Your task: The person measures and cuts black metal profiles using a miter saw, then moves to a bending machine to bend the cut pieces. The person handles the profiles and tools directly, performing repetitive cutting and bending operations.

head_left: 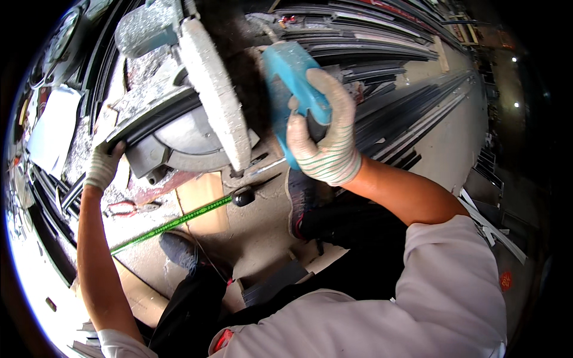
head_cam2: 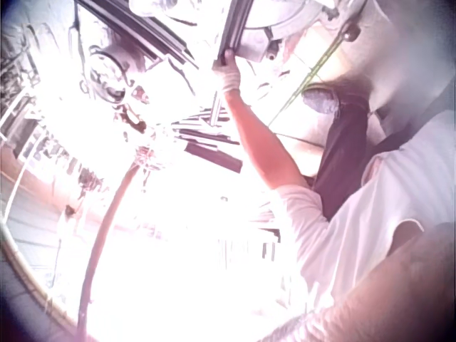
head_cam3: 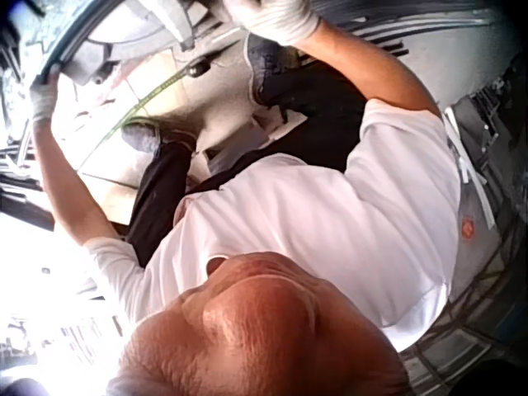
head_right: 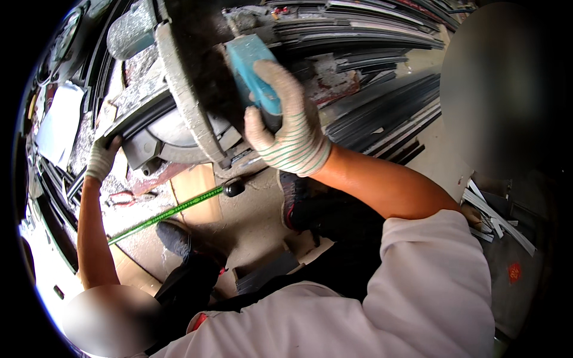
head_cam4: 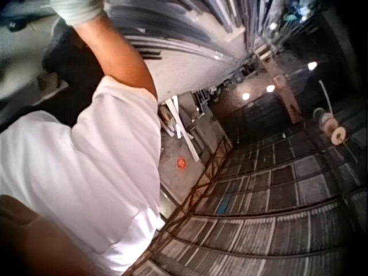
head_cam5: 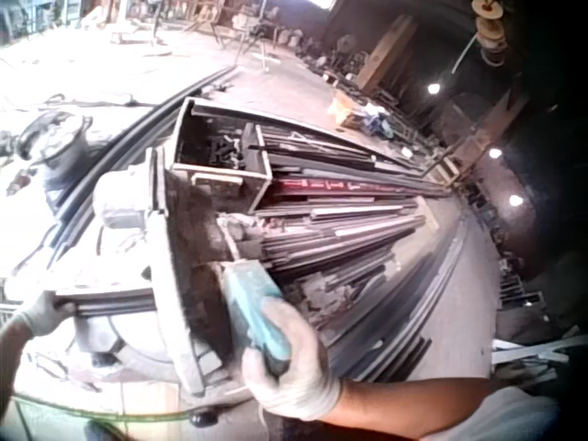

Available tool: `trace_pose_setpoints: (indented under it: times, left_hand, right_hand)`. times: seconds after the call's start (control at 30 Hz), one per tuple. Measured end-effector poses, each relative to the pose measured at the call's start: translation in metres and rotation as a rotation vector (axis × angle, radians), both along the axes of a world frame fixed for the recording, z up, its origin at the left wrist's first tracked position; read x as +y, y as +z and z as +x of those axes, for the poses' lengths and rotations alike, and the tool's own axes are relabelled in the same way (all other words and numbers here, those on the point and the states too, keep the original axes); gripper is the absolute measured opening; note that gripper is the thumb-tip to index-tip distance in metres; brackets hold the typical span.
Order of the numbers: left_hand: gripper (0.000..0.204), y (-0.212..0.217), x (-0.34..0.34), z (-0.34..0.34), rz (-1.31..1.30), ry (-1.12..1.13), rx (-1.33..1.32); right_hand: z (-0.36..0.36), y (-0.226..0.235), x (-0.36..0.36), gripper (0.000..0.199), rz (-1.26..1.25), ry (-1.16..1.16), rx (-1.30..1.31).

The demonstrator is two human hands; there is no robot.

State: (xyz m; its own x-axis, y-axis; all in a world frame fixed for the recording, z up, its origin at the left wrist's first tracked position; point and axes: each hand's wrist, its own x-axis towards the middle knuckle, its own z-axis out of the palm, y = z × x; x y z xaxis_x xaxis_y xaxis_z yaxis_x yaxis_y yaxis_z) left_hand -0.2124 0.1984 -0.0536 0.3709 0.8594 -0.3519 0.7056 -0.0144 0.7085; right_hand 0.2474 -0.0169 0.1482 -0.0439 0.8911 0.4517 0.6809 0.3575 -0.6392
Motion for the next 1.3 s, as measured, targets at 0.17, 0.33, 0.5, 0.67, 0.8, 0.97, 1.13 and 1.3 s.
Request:
trace_pose_setpoints:
  times: [0.17, 0.33, 0.5, 0.67, 0.8, 0.97, 1.13, 1.3]
  left_hand:
    - [0.033, 0.005, -0.001, 0.006, -0.030, 0.004, -0.031]
    - [0.035, 0.010, -0.002, 0.008, -0.029, 0.011, -0.002]
    - [0.035, 0.011, -0.002, 0.008, -0.023, -0.001, 0.020]
    - [0.036, 0.025, -0.005, 0.017, 0.005, -0.016, 0.030]
    - [0.038, 0.029, -0.006, 0.021, -0.005, -0.034, 0.044]
    - [0.041, 0.012, 0.001, 0.010, 0.019, -0.059, 0.035]
    - [0.037, 0.023, -0.009, 0.013, 0.041, -0.106, 0.033]
    - [0.042, 0.054, -0.025, -0.014, 0.003, -0.146, 0.219]
  right_hand:
    - [0.000, -0.008, -0.003, 0.066, 0.012, -0.027, 0.075]
    - [0.002, -0.007, -0.005, 0.067, -0.019, -0.033, 0.063]
    - [0.003, -0.015, -0.006, 0.068, 0.012, -0.019, 0.075]
    - [0.004, -0.025, -0.013, 0.069, 0.000, -0.018, 0.082]
    - [0.006, -0.029, -0.015, 0.070, -0.021, -0.019, 0.101]
    - [0.005, -0.004, 0.001, 0.062, -0.010, -0.006, 0.025]
    - [-0.035, 0.044, 0.053, 0.046, 0.099, -0.294, 0.159]
    - [-0.010, 0.094, 0.094, 0.039, -0.121, -0.089, 0.214]
